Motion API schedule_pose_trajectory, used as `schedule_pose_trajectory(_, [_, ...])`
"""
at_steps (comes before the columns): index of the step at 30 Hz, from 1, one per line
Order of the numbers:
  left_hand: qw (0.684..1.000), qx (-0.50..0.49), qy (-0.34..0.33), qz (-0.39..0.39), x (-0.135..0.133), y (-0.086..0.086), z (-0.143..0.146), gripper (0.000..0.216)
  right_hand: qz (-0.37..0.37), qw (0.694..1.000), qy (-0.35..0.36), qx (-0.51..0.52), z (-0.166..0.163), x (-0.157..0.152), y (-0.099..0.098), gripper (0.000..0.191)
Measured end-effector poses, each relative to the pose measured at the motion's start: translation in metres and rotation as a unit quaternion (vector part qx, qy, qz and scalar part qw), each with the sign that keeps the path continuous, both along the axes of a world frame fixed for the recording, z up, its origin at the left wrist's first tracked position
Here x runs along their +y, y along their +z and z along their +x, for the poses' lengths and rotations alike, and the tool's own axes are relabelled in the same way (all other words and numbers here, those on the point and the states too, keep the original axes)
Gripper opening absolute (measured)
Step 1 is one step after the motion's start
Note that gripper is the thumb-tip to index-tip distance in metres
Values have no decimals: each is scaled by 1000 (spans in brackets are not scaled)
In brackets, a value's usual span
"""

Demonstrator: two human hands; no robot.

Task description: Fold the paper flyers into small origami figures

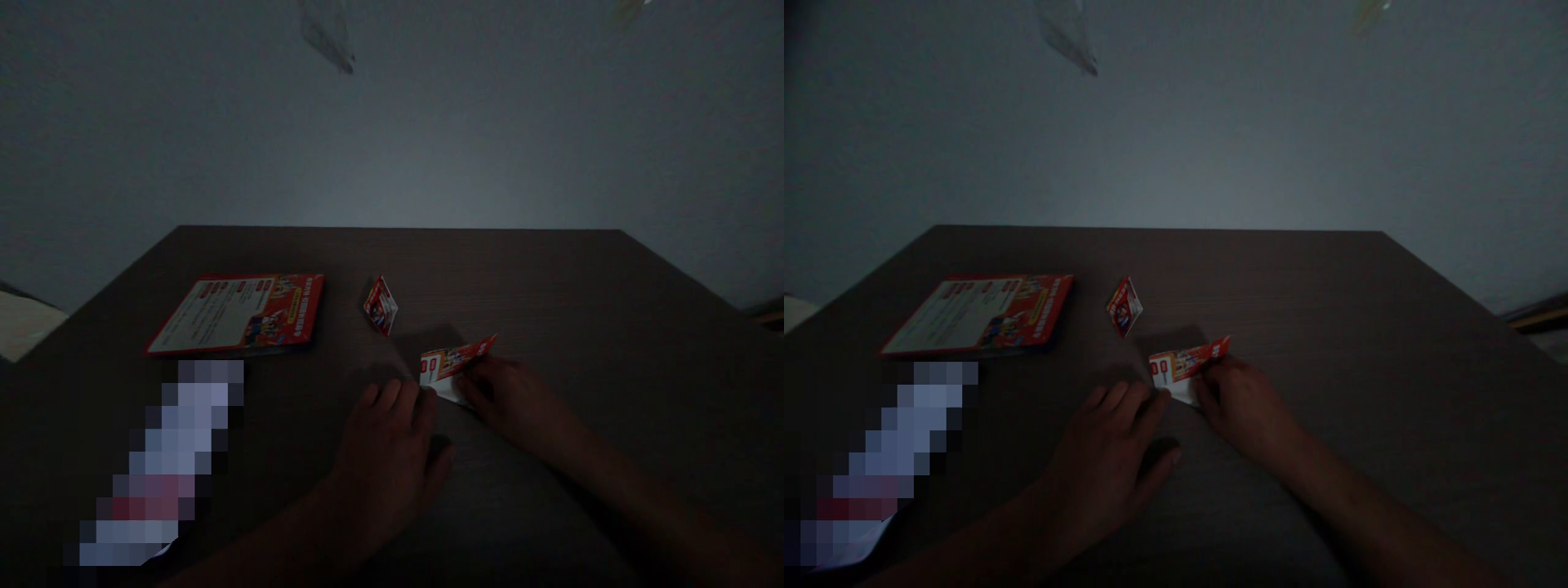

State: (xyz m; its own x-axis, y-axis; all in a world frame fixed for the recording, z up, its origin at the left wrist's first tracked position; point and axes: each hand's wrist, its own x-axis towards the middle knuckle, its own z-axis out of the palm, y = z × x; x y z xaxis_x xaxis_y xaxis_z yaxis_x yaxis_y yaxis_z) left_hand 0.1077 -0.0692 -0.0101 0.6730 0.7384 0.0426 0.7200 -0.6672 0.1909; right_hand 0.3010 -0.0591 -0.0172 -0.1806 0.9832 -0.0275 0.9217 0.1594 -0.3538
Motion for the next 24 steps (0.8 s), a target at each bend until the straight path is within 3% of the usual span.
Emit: schedule_pose_trajectory(24, [1000, -8, -12, -1, -1, -1, 2, 37, 3, 1000, -6, -1, -1, 0, 1, 27])
